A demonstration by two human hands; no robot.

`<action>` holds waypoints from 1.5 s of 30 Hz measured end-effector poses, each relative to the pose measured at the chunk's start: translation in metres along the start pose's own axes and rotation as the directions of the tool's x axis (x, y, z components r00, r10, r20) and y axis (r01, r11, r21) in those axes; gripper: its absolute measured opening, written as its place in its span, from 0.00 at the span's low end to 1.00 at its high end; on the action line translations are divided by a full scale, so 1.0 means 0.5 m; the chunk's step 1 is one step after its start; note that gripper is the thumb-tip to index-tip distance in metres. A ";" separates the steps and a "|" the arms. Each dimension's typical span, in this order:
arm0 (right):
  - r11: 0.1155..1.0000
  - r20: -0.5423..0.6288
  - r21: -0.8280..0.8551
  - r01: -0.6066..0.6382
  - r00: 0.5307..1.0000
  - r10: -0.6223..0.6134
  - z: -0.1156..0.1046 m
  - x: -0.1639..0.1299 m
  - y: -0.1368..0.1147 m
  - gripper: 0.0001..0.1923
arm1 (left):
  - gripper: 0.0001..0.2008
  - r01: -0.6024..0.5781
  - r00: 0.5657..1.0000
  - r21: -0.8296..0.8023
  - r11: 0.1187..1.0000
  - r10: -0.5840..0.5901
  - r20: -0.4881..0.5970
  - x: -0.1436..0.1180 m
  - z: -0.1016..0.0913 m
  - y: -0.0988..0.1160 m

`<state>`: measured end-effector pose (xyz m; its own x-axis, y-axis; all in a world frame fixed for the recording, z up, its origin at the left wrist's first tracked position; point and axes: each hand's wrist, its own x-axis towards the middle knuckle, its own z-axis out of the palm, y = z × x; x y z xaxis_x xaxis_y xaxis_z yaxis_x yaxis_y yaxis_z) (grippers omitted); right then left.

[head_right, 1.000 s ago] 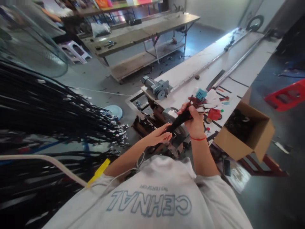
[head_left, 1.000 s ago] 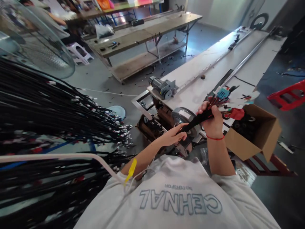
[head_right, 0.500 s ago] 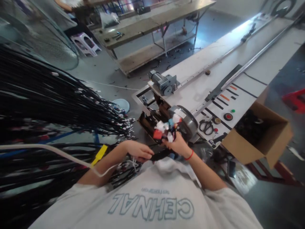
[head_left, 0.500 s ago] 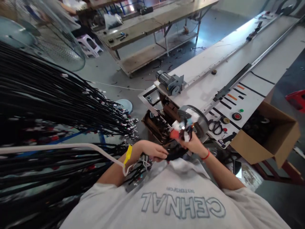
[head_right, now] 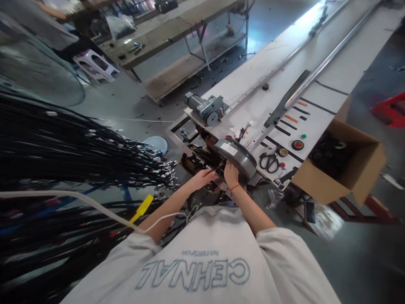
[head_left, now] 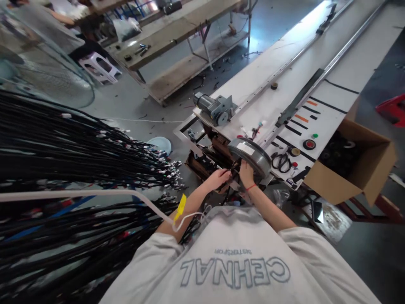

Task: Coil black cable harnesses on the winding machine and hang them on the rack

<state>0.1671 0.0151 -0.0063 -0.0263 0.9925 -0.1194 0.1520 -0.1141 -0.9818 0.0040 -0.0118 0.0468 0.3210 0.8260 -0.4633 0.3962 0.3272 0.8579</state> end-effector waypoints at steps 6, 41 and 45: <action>0.876 0.006 -0.472 0.098 0.994 -0.108 -0.020 -0.063 0.015 0.13 | 0.15 -0.209 0.956 0.375 0.903 0.270 -0.117 0.058 -0.010 0.063; 0.867 0.246 -0.311 0.391 0.914 -0.324 -0.033 -0.008 -0.049 0.21 | 0.17 -0.021 0.971 0.809 0.587 0.205 -0.124 -0.019 0.032 -0.065; 0.796 0.322 -0.377 0.474 0.873 -0.367 -0.055 -0.006 -0.021 0.22 | 0.16 -0.005 0.976 0.829 0.559 0.184 -0.118 -0.019 0.031 -0.056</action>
<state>0.1929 0.0145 0.0087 -0.3971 0.8939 0.2080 0.4815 0.3959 -0.7820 0.0031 -0.0360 0.0236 0.2849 0.9202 -0.2685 0.9329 -0.2019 0.2981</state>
